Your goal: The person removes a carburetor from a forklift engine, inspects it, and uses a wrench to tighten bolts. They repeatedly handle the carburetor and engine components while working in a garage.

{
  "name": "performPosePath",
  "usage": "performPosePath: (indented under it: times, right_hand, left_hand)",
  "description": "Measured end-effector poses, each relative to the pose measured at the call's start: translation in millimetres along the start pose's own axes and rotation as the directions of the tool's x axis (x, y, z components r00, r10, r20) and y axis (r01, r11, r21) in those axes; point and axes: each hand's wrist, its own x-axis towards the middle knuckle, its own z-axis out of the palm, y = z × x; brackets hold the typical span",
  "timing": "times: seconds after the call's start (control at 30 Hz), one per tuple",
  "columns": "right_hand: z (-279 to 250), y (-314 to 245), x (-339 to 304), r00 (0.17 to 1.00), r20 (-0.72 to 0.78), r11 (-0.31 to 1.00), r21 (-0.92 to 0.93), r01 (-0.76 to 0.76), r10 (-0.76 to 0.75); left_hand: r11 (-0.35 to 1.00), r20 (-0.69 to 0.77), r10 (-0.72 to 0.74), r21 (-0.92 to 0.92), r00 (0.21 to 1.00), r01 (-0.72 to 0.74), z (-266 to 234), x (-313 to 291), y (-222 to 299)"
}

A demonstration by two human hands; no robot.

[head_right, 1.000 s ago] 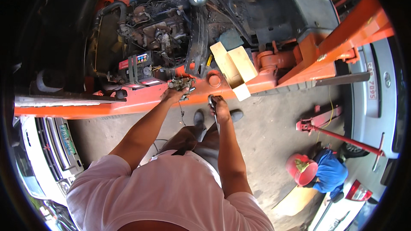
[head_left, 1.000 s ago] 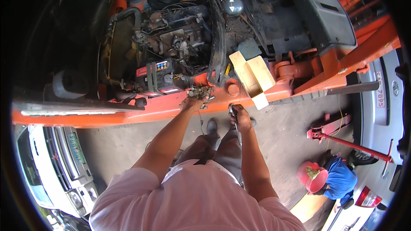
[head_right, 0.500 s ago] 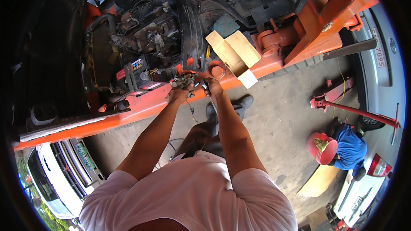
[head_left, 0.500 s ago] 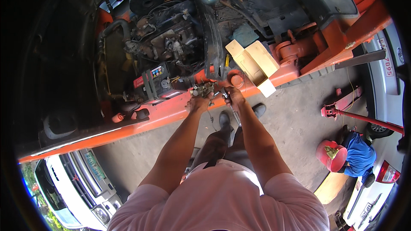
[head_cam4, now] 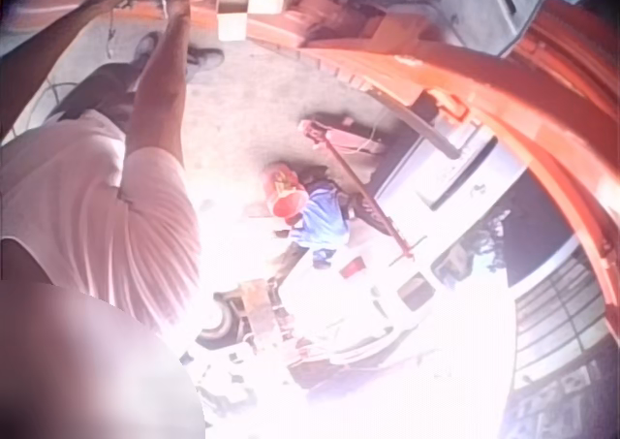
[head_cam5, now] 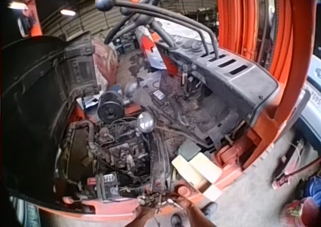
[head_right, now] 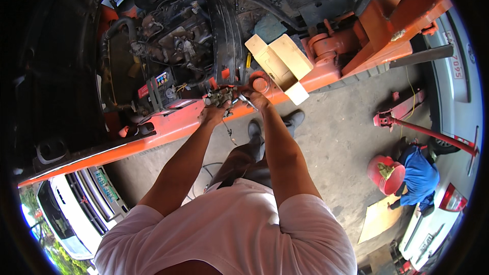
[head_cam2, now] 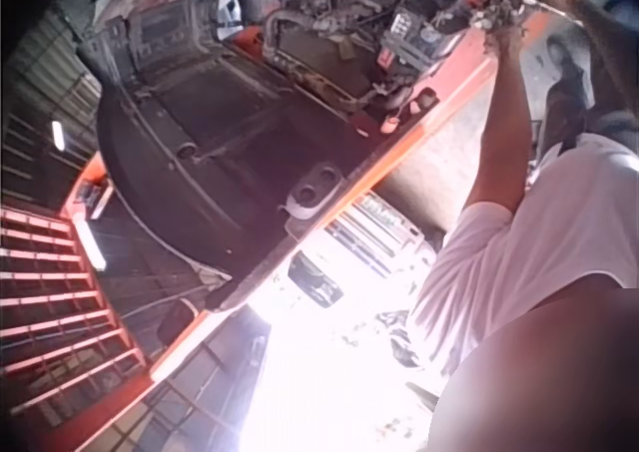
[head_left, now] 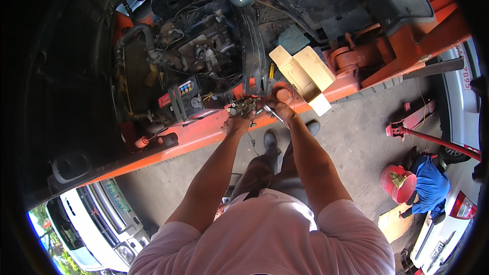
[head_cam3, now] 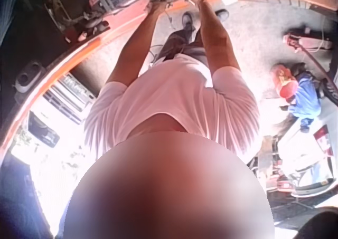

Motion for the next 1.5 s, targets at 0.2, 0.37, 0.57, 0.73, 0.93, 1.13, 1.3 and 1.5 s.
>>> performPosePath:
  times: [0.2,0.37,0.57,0.73,0.93,1.13,1.3,1.5]
  right_hand:
    - [6,-11,-18,0.966,-0.036,0.96,0.123,-0.252,0.258]
    - [18,-7,-9,0.94,0.061,0.788,0.527,-0.317,0.337]
    - [15,13,-18,0.924,0.0,0.765,0.561,-0.316,0.382]
    - [12,33,-20,0.981,-0.084,0.889,0.442,-0.12,0.174]
    - [-1,33,-8,1.0,-0.002,0.97,0.244,-0.004,0.004]
    - [7,19,-24,0.917,0.011,0.887,0.248,-0.389,0.399]
    - [32,29,-20,0.923,-0.08,0.828,0.476,-0.297,0.377]
    - [47,46,-13,0.911,-0.379,0.787,-0.607,-0.109,-0.166]
  left_hand:
    - [0.998,-0.01,-0.023,0.052,1.0,0.023,-8,-8,5]
    - [0.996,0.025,0.088,-0.023,0.996,-0.087,-14,-14,14]
    - [0.988,-0.03,0.027,0.151,0.999,-0.022,-11,-8,21]
    - [0.98,-0.022,0.005,0.199,1.0,0.0,-10,-4,15]
    - [0.983,-0.047,0.01,0.183,0.999,-0.001,-6,0,11]
    - [0.986,-0.004,0.037,0.162,0.999,-0.036,-11,-5,19]
    - [0.965,0.006,-0.024,0.261,1.0,0.021,-12,-9,29]
    - [0.975,0.05,0.005,0.223,0.999,-0.016,-18,-6,29]
